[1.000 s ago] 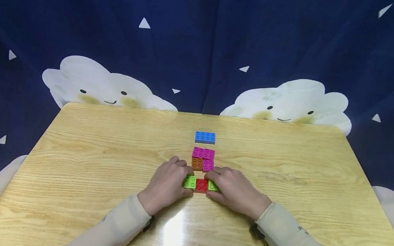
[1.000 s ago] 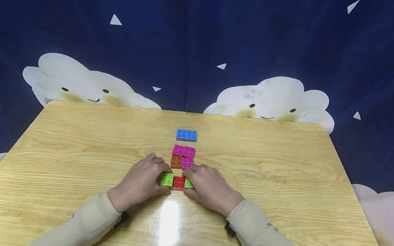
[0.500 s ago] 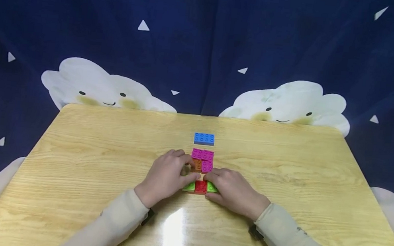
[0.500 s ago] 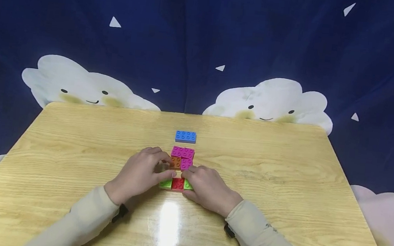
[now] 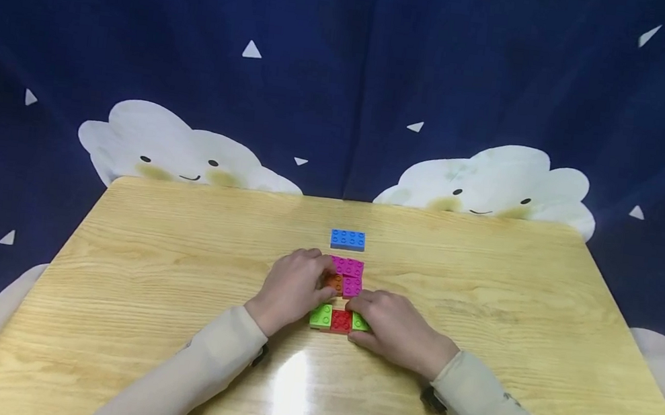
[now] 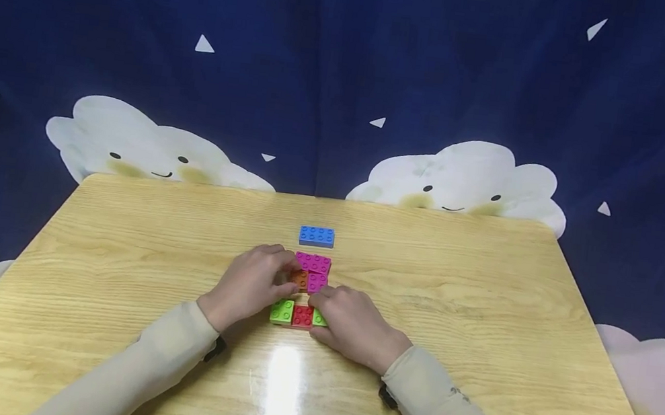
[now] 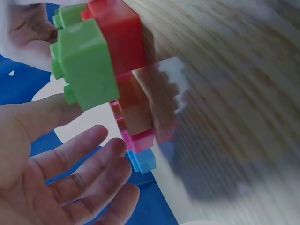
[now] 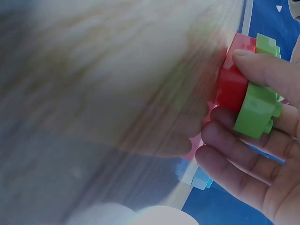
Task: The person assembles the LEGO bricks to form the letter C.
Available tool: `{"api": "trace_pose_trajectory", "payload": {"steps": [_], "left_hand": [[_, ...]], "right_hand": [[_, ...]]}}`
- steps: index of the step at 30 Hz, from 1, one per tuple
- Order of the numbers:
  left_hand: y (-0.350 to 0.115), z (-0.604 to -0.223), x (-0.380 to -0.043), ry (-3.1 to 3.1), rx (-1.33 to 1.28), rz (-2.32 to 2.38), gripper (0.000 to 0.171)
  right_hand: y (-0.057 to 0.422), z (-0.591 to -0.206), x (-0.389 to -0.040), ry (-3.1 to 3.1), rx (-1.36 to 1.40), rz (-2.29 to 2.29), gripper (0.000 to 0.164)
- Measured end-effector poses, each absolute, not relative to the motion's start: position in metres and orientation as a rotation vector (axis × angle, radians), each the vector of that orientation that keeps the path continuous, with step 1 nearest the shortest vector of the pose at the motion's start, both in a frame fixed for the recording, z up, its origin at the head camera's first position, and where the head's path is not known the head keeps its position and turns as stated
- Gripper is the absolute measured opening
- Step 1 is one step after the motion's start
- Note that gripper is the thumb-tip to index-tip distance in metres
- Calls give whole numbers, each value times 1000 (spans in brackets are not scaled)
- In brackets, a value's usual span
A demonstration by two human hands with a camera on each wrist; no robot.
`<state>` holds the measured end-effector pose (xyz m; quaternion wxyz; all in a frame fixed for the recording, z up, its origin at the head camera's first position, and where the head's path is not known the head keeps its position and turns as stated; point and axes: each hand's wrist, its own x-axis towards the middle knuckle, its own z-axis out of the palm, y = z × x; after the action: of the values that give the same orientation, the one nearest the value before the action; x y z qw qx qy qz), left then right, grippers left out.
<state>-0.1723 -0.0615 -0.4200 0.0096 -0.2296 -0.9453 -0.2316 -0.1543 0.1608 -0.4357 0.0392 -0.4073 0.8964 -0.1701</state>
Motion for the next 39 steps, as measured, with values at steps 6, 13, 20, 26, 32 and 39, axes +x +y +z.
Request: {"api": "trace_pose_trajectory", "payload": {"steps": [6,13,20,26,32,39], "left_hand": [[-58,-424,-176,-2980,-733,-678,31],[-54,-427,-178,-2993,-731,-630,29],[-52,-428,-180,-3019,-723,-571,31],[-51,-429,-180,-3030,-720,-566,32],[-52,-428,-181,-3019,-732,-614,34],[-57,-423,-180,-3005,-719,-744,39]], "right_hand": [[161,-436,-153,2743,-1245,-528,30],[161,-437,-151,2741,-1258,-526,32],[160,-438,-153,2740,-1258,-528,30],[160,-436,-153,2735,-1238,-530,31],[160,-434,-154,2736,-1236,-537,30],[162,-435,-154,2739,-1234,-529,31]]}}
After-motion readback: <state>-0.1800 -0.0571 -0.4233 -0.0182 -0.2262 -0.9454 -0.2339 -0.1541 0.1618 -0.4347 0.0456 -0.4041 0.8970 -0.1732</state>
